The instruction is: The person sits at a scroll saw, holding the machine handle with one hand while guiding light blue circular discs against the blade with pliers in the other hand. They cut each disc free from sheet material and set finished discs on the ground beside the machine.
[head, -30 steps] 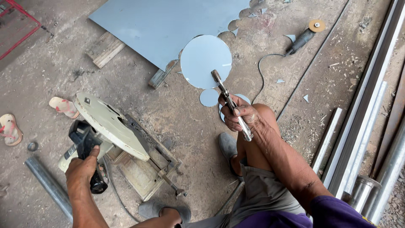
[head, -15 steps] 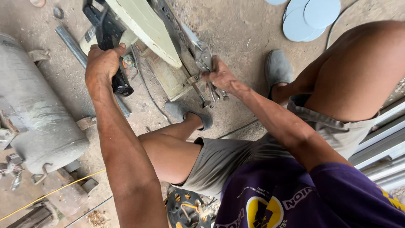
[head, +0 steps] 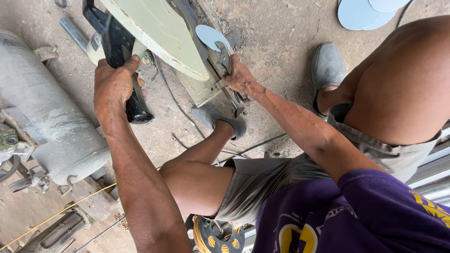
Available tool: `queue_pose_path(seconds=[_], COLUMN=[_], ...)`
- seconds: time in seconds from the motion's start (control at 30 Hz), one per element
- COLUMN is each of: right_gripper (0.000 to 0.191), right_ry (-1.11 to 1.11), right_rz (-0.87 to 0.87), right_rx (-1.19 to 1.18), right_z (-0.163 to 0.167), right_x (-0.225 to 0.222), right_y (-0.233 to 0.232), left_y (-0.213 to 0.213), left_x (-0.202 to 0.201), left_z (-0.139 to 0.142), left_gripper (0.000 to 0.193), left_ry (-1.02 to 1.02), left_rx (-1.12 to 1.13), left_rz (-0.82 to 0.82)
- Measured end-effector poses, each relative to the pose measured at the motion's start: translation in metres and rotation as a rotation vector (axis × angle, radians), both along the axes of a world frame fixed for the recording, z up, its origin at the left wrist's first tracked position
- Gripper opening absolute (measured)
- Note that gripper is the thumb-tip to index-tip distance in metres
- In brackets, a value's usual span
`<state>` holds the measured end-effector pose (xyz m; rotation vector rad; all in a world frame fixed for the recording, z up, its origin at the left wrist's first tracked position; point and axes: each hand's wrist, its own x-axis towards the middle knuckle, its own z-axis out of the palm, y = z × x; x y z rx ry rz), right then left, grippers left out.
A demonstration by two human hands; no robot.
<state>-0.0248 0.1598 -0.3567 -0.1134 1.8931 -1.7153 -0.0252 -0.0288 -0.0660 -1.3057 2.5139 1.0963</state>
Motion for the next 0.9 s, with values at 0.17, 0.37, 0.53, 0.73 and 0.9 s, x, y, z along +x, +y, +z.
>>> queue_pose_path(seconds=[0.17,0.37,0.53,0.73,0.9], right_gripper=[0.029,0.035,0.051,0.044,0.043], right_ry=[-0.087,-0.147,-0.299,-0.248,-0.115], right_rz=[0.096,0.233,0.148,0.192,0.28], right_rx=[-0.313,-0.699,-0.372,-0.364,-0.289], right_z=[-0.015,-0.013,0.026,0.037,-0.011], right_x=[0.008,0.011,0.007,0.002,-0.005], right_y=[0.025,0.076,0.081,0.069,0.071], left_y=[0.003,0.001,-0.003,-0.008,-0.012], left_x=[0.0,0.002,0.003,0.004,0.006], left_z=[0.002,0.003,0.0,-0.006,-0.009], left_gripper=[0.041,0.04,0.042,0.047,0.048], left_ry=[-0.012,-0.011,-0.031,-0.029,-0.007], left_rx=[-0.021,-0.029,-0.026,-0.078,-0.058], left_rz=[0.005,-0.015,-0.008,-0.017,-0.019])
